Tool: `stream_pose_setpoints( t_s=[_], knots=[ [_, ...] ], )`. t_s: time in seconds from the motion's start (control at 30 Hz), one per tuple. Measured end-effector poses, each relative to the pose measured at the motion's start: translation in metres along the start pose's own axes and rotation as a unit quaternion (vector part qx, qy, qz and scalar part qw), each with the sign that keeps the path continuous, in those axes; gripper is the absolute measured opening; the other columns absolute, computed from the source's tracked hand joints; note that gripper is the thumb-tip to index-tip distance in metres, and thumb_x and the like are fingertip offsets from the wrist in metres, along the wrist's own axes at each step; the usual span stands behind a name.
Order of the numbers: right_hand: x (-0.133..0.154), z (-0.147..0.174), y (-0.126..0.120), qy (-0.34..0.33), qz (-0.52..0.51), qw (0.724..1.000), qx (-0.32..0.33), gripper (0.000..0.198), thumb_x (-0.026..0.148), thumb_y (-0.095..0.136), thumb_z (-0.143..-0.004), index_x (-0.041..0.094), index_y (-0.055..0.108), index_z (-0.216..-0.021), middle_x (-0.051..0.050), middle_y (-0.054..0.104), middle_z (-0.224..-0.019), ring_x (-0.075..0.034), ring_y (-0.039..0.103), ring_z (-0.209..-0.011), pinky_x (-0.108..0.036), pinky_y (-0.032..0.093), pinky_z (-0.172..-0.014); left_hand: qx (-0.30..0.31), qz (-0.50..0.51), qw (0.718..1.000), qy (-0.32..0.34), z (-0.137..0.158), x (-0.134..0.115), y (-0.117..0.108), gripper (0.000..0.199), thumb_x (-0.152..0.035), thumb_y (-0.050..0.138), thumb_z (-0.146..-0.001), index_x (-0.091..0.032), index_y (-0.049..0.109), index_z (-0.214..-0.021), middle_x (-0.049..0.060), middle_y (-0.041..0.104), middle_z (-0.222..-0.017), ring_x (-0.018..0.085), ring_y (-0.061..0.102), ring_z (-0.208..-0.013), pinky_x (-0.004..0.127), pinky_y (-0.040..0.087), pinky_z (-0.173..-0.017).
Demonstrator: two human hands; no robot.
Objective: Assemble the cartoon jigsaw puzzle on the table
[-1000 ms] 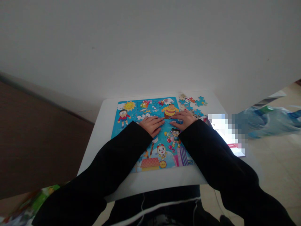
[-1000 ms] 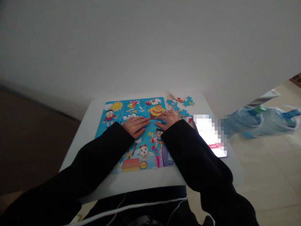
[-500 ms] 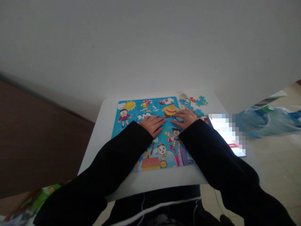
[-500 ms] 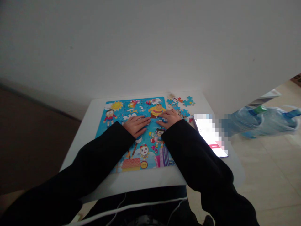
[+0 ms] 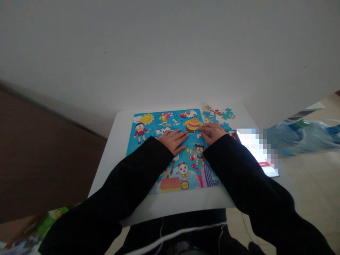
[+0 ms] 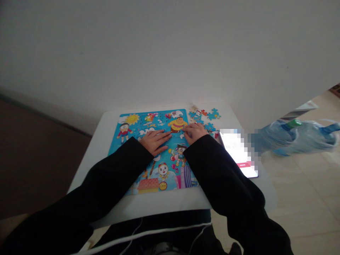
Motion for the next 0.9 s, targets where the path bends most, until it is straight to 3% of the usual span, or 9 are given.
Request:
stream_pose_setpoints(
  t_s=[0.37, 0.57, 0.7, 0.9],
  knots=[
    [-0.008, -0.002, 0.008, -0.006, 0.018, 1.000, -0.003, 0.022, 0.025, 0.051, -0.074, 0.022, 0.070, -0.086, -0.005, 0.067, -0.086, -0.019, 0.059, -0.082, -0.036, 0.045, -0.080, -0.020, -0.005, 1.000, 0.012, 0.000, 0.000, 0.000, 0.050, -0.047, 0.027, -0.089, -0.018, 0.045, -0.125, 0.005, 0.050, -0.126, 0.026, 0.045, -0.113, 0.040, 0.036, -0.087],
    [-0.001, 0.001, 0.002, 0.003, 0.030, 0.999, 0.016, 0.038, 0.047, 0.058, -0.069, 0.022, 0.067, -0.096, -0.005, 0.067, -0.096, -0.022, 0.058, -0.091, -0.039, 0.042, -0.088, -0.031, 0.006, 0.999, 0.024, 0.001, 0.001, 0.001, 0.048, -0.045, 0.026, -0.090, -0.019, 0.047, -0.124, 0.005, 0.052, -0.124, 0.025, 0.047, -0.112, 0.040, 0.037, -0.089],
    [0.005, -0.002, -0.001, -0.017, 0.023, 0.997, 0.072, 0.044, 0.038, 0.060, -0.070, 0.024, 0.059, -0.111, -0.003, 0.065, -0.103, -0.020, 0.059, -0.092, -0.037, 0.040, -0.090, -0.045, 0.013, 0.998, 0.045, 0.001, 0.003, 0.002, 0.049, -0.045, 0.024, -0.090, -0.017, 0.048, -0.123, 0.005, 0.054, -0.122, 0.025, 0.049, -0.110, 0.040, 0.040, -0.087],
    [0.014, 0.002, -0.013, -0.009, 0.051, 0.995, 0.087, 0.035, 0.037, 0.066, -0.066, 0.026, 0.066, -0.099, -0.003, 0.068, -0.090, -0.020, 0.060, -0.087, -0.034, 0.044, -0.084, -0.063, 0.031, 0.995, 0.070, 0.001, 0.004, 0.003, 0.048, -0.045, 0.025, -0.090, -0.019, 0.050, -0.121, 0.006, 0.057, -0.117, 0.024, 0.050, -0.108, 0.040, 0.042, -0.086]
  ],
)
Point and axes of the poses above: each hand's wrist, its own z-axis away from the middle knuckle, its own y-axis out of the palm, x = y × z, the point moved 4 cm from there along -z, towards the middle knuckle
